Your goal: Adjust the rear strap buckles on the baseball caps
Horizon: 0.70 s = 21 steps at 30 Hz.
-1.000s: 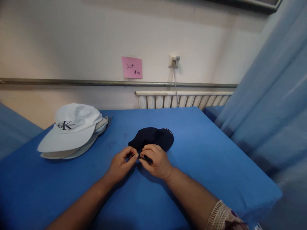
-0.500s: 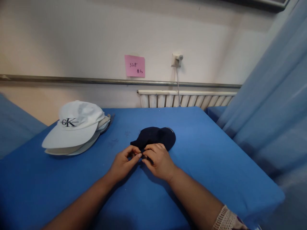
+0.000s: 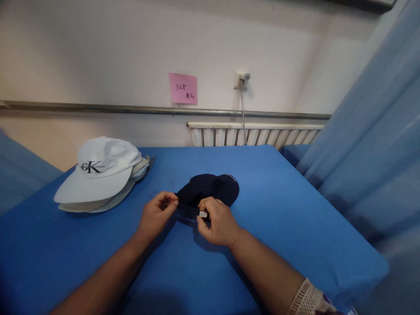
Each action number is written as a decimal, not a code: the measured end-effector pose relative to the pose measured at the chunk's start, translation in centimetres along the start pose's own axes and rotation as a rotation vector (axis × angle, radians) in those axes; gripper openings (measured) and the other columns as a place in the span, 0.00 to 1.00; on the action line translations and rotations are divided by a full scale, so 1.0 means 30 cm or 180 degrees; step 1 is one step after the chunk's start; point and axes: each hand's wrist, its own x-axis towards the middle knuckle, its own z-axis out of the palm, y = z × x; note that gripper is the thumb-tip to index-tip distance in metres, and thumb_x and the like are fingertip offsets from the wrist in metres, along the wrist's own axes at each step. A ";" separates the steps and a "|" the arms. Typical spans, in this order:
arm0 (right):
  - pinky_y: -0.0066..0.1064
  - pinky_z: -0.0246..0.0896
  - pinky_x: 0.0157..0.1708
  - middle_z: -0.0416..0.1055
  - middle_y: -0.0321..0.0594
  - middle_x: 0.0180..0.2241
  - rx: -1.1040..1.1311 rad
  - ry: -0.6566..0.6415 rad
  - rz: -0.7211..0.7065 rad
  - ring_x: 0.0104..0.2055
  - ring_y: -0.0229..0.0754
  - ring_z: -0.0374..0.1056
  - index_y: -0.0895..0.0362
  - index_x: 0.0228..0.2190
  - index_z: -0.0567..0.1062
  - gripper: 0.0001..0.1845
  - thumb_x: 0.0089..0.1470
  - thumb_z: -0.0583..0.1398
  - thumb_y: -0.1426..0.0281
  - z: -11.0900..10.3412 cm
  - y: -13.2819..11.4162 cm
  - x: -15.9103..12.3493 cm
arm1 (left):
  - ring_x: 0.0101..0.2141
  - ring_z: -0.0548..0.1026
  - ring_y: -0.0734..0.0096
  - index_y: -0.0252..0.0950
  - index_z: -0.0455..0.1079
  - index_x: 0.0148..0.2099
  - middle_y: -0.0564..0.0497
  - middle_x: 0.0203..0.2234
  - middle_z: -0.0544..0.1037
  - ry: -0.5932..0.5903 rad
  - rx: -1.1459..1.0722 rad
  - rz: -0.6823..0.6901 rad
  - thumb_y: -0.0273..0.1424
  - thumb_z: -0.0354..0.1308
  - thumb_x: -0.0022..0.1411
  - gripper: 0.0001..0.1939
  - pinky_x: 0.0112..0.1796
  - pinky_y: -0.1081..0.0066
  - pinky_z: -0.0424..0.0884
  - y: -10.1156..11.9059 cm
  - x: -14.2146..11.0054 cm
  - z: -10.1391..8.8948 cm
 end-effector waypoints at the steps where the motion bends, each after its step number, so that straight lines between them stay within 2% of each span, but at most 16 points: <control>1: 0.40 0.68 0.43 0.73 0.45 0.41 0.0034 0.0071 0.0032 0.43 0.46 0.71 0.53 0.40 0.66 0.12 0.52 0.59 0.74 -0.002 0.004 -0.002 | 0.26 0.69 0.73 0.37 0.70 0.32 0.55 0.25 0.72 0.0222 -0.0070 -0.0103 0.32 0.60 0.52 0.05 0.29 0.73 0.66 -0.006 0.017 -0.017; 4: 0.41 0.68 0.44 0.73 0.45 0.42 0.0052 0.0213 0.0108 0.44 0.47 0.71 0.52 0.40 0.66 0.12 0.53 0.60 0.73 -0.002 0.013 -0.005 | 0.22 0.68 0.75 0.36 0.69 0.33 0.56 0.24 0.71 0.0647 -0.0445 -0.0531 0.36 0.62 0.51 0.09 0.25 0.74 0.64 -0.022 0.058 -0.057; 7: 0.42 0.68 0.43 0.73 0.44 0.42 0.0103 0.0091 0.0131 0.43 0.47 0.71 0.52 0.41 0.68 0.12 0.54 0.61 0.71 0.015 0.016 -0.007 | 0.22 0.68 0.74 0.36 0.70 0.33 0.56 0.23 0.70 0.0677 -0.0454 -0.0597 0.39 0.60 0.54 0.11 0.25 0.73 0.65 -0.032 0.072 -0.075; 9: 0.41 0.68 0.42 0.73 0.44 0.41 0.0216 0.0056 0.0214 0.42 0.46 0.71 0.52 0.42 0.69 0.11 0.55 0.61 0.71 0.032 0.024 -0.008 | 0.25 0.70 0.71 0.37 0.70 0.31 0.54 0.23 0.70 0.0721 -0.0059 -0.0277 0.39 0.58 0.58 0.11 0.28 0.72 0.67 -0.029 0.064 -0.082; 12: 0.37 0.69 0.39 0.73 0.42 0.40 0.0509 0.0424 0.0573 0.37 0.42 0.71 0.53 0.41 0.69 0.10 0.56 0.60 0.70 0.052 0.049 -0.006 | 0.32 0.74 0.67 0.37 0.72 0.34 0.51 0.28 0.75 0.0835 0.0664 0.0704 0.35 0.57 0.60 0.07 0.37 0.68 0.69 -0.009 0.024 -0.083; 14: 0.35 0.69 0.38 0.72 0.43 0.40 0.0720 0.0851 0.0813 0.36 0.41 0.70 0.53 0.40 0.69 0.08 0.57 0.60 0.68 0.056 0.067 -0.003 | 0.35 0.75 0.66 0.38 0.72 0.36 0.50 0.32 0.77 0.0518 0.0935 0.1442 0.31 0.57 0.60 0.04 0.42 0.66 0.70 0.008 -0.017 -0.062; 16: 0.36 0.70 0.38 0.72 0.44 0.41 0.0846 0.1227 0.0894 0.38 0.41 0.71 0.53 0.39 0.68 0.07 0.58 0.60 0.67 0.054 0.071 0.000 | 0.35 0.76 0.66 0.39 0.72 0.37 0.50 0.32 0.78 -0.0357 0.1009 0.1735 0.28 0.56 0.61 0.04 0.42 0.66 0.71 0.017 -0.064 -0.013; 18: 0.37 0.70 0.40 0.71 0.45 0.44 0.0835 0.1410 0.0802 0.41 0.43 0.71 0.53 0.40 0.68 0.08 0.58 0.60 0.68 0.050 0.051 0.000 | 0.39 0.77 0.64 0.39 0.73 0.45 0.47 0.38 0.79 -0.1217 0.0978 0.1385 0.29 0.57 0.61 0.10 0.43 0.64 0.72 0.007 -0.106 0.058; 20: 0.40 0.70 0.43 0.70 0.47 0.46 0.0738 0.1293 0.0561 0.45 0.45 0.71 0.52 0.42 0.67 0.10 0.57 0.59 0.71 0.049 0.007 -0.005 | 0.46 0.76 0.58 0.39 0.69 0.54 0.43 0.48 0.77 -0.1428 0.0721 0.0957 0.31 0.62 0.56 0.22 0.46 0.60 0.73 -0.022 -0.133 0.127; 21: 0.42 0.69 0.46 0.70 0.47 0.47 0.0695 0.1128 0.0386 0.47 0.46 0.70 0.52 0.43 0.67 0.11 0.57 0.59 0.72 0.048 -0.021 -0.010 | 0.47 0.75 0.56 0.40 0.70 0.54 0.43 0.49 0.77 -0.1499 0.0509 0.0801 0.32 0.64 0.53 0.24 0.46 0.59 0.73 -0.041 -0.140 0.152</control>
